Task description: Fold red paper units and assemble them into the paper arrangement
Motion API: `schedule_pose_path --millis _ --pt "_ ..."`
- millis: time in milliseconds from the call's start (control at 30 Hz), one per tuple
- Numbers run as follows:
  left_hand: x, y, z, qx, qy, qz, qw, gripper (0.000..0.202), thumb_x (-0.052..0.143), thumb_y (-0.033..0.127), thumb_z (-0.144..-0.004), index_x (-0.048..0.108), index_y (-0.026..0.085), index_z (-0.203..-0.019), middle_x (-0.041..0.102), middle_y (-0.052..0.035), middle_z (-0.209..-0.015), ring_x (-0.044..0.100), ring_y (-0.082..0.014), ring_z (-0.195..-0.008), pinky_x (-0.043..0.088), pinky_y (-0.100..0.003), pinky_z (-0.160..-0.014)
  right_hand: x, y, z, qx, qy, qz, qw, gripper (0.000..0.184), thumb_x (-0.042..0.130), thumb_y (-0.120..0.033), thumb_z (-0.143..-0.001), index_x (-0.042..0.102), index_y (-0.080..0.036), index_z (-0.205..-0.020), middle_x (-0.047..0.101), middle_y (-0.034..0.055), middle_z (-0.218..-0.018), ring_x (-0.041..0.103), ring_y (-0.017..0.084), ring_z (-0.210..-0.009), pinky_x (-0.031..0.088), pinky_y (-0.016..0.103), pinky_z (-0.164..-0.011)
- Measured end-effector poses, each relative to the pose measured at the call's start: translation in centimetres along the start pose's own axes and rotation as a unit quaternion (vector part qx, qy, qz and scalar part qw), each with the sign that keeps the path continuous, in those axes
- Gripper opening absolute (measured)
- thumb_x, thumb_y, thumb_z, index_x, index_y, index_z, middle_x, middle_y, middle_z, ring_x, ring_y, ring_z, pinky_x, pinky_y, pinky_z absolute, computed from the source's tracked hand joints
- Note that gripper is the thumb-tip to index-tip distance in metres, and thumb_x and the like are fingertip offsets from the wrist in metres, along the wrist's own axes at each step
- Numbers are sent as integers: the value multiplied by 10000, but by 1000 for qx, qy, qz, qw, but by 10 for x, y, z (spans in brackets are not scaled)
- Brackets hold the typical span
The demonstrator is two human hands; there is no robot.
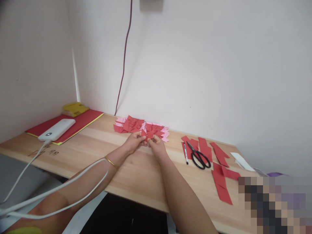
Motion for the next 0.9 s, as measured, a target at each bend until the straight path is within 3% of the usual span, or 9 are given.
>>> schedule_pose_path --millis 167,367,533,900 --pt "-2 -3 -1 14 10 -20 1000 269 709 251 -705 463 151 -659 600 7 -533 597 -105 -510 522 -263 -583 2 -4 2 3 -14 29 999 219 617 -382 -709 521 -186 -688 553 -28 -601 479 110 -564 377 241 -566" --pt "0 0 0 40 16 -57 997 225 689 227 -709 481 148 -674 610 -2 -530 590 -112 -500 497 -259 -574 0 1 -1 -2 18 72 997 219 598 -378 -709 494 -188 -671 519 -37 -560 457 110 -538 347 237 -525" --pt "4 1 2 27 -11 -12 1000 241 739 228 -647 532 128 -719 606 -4 -577 577 -103 -529 502 -268 -595 0 -4 0 -9 11 80 997 200 560 -382 -718 527 -185 -714 539 -30 -580 479 121 -556 371 242 -541" --pt "-1 3 -3 43 17 5 999 254 759 285 -585 568 124 -631 543 23 -520 464 -65 -462 392 -218 -501 2 -6 2 -52 -10 180 982 264 537 -456 -763 486 -208 -690 544 -20 -601 485 143 -563 363 262 -545"
Point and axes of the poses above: each hand's wrist, its own z-axis away from the middle knuckle, its own x-axis out of the palm, y = z × x, the point moved 3 cm from there along -z, towards the middle knuckle
